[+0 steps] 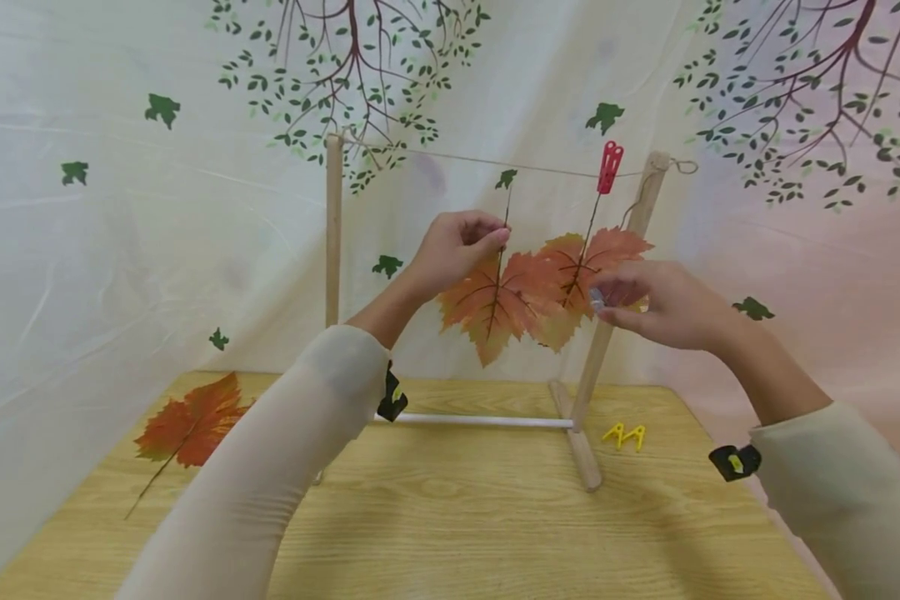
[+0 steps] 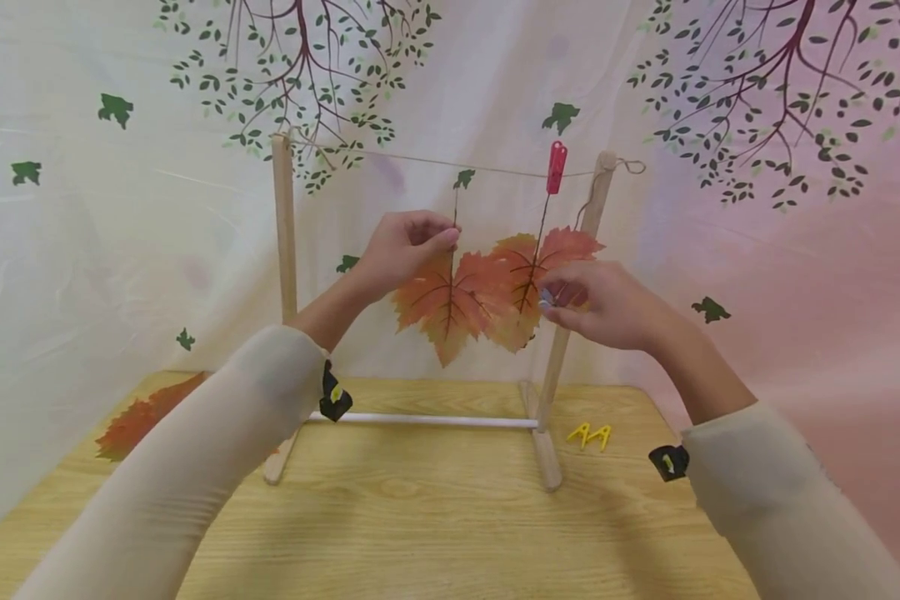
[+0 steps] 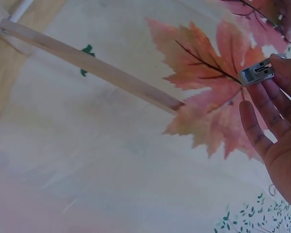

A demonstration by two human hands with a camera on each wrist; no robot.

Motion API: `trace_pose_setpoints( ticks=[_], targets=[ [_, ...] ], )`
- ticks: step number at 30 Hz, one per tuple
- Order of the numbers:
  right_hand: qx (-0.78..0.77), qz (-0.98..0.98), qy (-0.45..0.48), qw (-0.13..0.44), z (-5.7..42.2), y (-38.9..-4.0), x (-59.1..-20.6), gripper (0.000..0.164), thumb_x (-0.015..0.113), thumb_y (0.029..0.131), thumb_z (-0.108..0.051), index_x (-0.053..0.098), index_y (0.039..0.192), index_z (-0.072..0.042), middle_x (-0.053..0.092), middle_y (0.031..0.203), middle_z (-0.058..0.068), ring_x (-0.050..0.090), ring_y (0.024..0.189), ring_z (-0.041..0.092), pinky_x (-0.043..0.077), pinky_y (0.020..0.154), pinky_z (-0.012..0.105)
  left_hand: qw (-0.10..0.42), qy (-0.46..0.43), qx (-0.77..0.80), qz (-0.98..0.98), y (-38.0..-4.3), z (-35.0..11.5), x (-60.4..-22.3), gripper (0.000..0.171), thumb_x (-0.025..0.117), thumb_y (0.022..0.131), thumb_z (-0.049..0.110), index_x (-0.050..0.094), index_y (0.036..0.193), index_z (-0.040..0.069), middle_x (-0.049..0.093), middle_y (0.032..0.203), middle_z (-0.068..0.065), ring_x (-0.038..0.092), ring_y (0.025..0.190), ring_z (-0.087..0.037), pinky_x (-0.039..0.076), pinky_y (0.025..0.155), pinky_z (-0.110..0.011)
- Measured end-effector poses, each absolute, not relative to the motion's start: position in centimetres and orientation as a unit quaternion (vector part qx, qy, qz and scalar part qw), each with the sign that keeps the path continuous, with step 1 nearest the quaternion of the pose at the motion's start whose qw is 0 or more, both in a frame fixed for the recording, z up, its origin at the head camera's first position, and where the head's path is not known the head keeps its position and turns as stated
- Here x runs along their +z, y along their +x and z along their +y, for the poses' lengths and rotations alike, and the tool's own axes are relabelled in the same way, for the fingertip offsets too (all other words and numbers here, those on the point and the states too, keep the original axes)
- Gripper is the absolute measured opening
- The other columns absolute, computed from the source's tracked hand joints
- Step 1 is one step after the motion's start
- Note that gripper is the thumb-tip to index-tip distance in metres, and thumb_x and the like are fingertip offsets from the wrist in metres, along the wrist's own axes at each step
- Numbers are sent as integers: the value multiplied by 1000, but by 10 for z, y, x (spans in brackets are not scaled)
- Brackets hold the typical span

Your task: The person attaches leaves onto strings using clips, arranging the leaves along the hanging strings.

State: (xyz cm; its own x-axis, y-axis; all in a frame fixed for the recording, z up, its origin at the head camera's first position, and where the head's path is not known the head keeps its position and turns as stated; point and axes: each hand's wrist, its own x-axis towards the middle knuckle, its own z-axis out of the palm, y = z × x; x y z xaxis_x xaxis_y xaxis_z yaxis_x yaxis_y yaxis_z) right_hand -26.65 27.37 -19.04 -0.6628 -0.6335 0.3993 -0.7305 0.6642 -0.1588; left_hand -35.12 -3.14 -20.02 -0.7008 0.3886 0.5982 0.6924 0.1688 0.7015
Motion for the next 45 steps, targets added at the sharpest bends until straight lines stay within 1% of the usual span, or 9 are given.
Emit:
trace_pose_setpoints(
  ticks=[13,15,17,21,23,24,27,39,45],
  targets=[
    [141,-882,361,266,246,-274,-140,38,79,89,-5,68,125,-2,74,103,7,72,88,20,47,80,7,168,-326,-510,-778,-361,-13,-187,22,66,102,19,74,112,1,74,99,-8,67,88,-17,53,77,-26],
    [142,-877,361,283,240,-277,-136,39,78,90,-7,67,127,-1,74,104,9,72,89,22,50,82,10,170,-322,-498,-787,-360,-10,-185,22,66,102,20,74,112,2,74,99,-7,67,87,-16,53,77,-26],
    [148,-873,357,296,234,-279,-130,41,78,91,-8,66,129,0,73,105,12,72,90,26,51,94,20,173,-319,-488,-794,-360,-7,-183,22,65,103,21,74,112,3,74,99,-5,66,88,-14,53,78,-26],
    [165,-874,341,305,224,-281,-119,44,74,95,-12,63,135,0,72,106,14,71,93,28,52,99,42,178,-311,-481,-800,-361,-2,-179,22,65,103,23,73,112,5,73,100,-4,66,89,-14,53,79,-26],
    [175,-875,332,305,219,-283,-114,45,72,97,-14,61,138,-1,71,108,15,70,96,29,51,101,41,173,-304,-484,-802,-361,0,-178,22,64,103,24,73,113,6,72,101,-3,65,90,-14,53,79,-25],
    [177,-876,327,308,217,-284,-112,44,71,98,-15,61,139,-1,70,109,14,69,97,27,56,93,38,171,-301,-486,-803,-361,1,-177,22,64,103,24,73,113,6,72,102,-4,65,91,-15,53,79,-26],
    [194,-875,314,313,212,-289,-107,44,69,100,-17,59,140,-2,68,112,13,68,98,25,54,93,26,166,-293,-493,-802,-361,1,-177,22,64,103,23,72,113,5,72,102,-4,65,92,-15,53,80,-25],
    [293,-877,249,288,188,-302,-85,44,58,106,-20,52,147,-6,64,130,11,62,122,21,49,103,29,165,-296,-500,-797,-362,7,-176,21,64,103,22,72,111,4,73,101,-6,65,90,-15,53,79,-26],
    [347,-865,232,278,175,-308,-79,42,59,105,-18,54,145,-7,61,135,11,59,122,17,48,104,27,160,-300,-507,-792,-360,9,-176,21,65,103,22,73,111,5,73,101,-5,66,89,-15,53,77,-25]
  ],
)
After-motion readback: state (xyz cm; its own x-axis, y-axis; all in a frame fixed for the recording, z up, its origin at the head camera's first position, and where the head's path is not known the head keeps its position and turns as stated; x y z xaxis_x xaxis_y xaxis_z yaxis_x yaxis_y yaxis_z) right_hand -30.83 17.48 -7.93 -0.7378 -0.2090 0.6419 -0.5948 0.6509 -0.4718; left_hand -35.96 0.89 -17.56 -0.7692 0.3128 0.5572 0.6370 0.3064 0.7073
